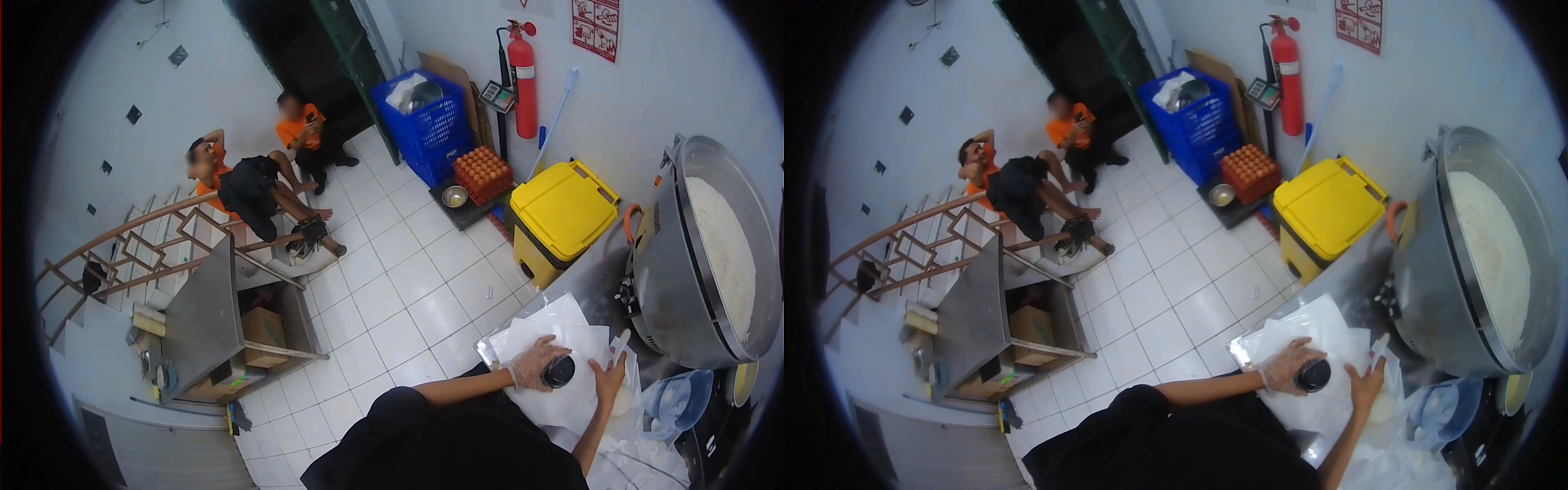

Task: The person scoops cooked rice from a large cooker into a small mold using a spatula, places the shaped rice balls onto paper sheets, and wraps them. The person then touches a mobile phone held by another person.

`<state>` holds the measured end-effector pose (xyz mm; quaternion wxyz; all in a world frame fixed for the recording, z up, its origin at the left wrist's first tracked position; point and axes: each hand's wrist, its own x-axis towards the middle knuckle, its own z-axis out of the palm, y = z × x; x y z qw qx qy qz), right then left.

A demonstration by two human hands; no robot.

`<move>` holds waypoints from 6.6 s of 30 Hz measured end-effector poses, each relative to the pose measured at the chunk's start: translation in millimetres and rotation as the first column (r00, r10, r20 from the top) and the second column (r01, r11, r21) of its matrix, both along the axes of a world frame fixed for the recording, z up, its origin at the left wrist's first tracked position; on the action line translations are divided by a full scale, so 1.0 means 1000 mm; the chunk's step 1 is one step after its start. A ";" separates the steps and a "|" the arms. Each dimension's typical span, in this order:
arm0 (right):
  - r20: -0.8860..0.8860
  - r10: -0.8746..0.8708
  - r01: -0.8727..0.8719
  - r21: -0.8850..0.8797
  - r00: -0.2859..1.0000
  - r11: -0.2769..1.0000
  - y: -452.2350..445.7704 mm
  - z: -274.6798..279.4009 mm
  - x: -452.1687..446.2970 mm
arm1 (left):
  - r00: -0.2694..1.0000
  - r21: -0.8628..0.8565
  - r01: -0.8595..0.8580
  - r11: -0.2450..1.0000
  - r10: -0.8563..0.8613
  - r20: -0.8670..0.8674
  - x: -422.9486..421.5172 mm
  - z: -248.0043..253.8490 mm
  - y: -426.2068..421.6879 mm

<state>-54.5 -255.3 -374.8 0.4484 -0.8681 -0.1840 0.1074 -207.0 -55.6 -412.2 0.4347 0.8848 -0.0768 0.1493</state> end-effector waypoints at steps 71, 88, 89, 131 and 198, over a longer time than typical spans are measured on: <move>-0.622 -0.524 0.801 0.329 0.582 0.499 -0.045 -0.006 -0.169 | 0.878 -0.914 -0.220 0.342 -0.339 -0.339 0.143 -0.026 0.046; 0.174 -0.984 0.991 0.133 -0.033 -0.010 -0.109 -0.045 -0.231 | 0.874 -0.886 -0.262 0.382 -0.295 -0.386 0.146 -0.032 0.049; 0.191 -0.981 0.993 0.117 -0.046 -0.024 -0.115 -0.045 -0.227 | 0.874 -0.881 -0.262 0.394 -0.290 -0.389 0.145 -0.028 0.047; -0.190 -0.975 0.906 0.382 -0.116 -0.182 -0.316 0.067 -0.174 | 0.901 -0.989 -0.024 0.144 0.431 0.041 0.160 0.142 0.073; -0.101 -0.987 0.831 0.554 0.126 0.050 -0.352 0.159 -0.008 | 0.549 0.380 0.836 0.397 -0.578 -0.604 0.399 0.334 -0.088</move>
